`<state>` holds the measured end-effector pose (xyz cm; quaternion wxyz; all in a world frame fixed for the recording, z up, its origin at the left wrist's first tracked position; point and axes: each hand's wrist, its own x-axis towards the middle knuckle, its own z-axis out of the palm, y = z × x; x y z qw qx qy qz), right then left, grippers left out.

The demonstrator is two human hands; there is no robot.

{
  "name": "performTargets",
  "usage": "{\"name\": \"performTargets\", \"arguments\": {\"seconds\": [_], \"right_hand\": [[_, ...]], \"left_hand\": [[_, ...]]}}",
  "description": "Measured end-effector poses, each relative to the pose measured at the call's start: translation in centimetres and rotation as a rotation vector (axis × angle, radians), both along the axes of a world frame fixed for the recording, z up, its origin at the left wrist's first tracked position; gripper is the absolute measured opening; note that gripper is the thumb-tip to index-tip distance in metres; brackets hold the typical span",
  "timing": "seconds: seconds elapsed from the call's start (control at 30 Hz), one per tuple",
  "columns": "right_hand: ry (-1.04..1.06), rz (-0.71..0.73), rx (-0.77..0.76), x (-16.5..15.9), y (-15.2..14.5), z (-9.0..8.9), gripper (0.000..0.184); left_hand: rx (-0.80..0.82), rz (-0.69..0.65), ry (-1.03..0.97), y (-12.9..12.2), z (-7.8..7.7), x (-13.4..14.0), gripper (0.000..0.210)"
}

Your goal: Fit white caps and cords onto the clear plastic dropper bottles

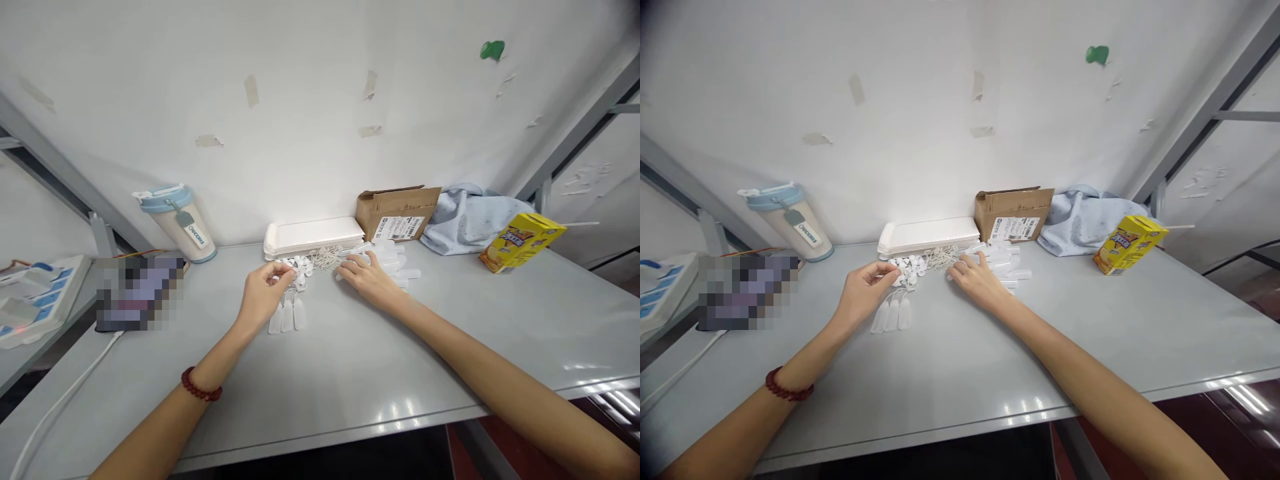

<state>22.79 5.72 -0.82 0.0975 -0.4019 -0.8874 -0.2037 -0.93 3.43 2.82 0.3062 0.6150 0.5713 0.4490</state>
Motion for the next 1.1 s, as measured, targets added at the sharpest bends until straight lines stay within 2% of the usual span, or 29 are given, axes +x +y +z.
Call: {"name": "performTargets", "arguments": {"seconds": [0.2,0.43,0.63,0.7,0.83,0.97,1.1], "right_hand": [[0.109,0.092,0.034,0.0,-0.3,0.1,0.042],[0.302,0.128,0.059,-0.6,-1.6,0.4,0.042],[0.316,0.122,0.056,-1.0,-2.2,0.7,0.038],[0.316,0.122,0.052,-0.9,-2.1,0.6,0.037],[0.334,0.127,0.045,-0.7,-2.0,0.3,0.034],[0.336,0.135,0.011,-0.8,-2.3,0.5,0.034],[0.328,0.138,-0.027,-1.0,-2.5,0.6,0.034]], "left_hand": [[0.073,-0.048,-0.190,-0.2,0.0,0.5,0.020],[-0.018,-0.072,-0.342,1.2,-0.5,0.3,0.018],[-0.087,-0.143,-0.411,4.1,1.4,2.4,0.015],[-0.023,-0.156,-0.309,5.1,1.8,3.2,0.015],[0.053,-0.093,0.092,6.4,1.5,3.7,0.007],[0.095,-0.070,0.170,6.5,1.4,3.3,0.006],[0.100,-0.096,0.153,6.6,1.9,2.7,0.012]]}}
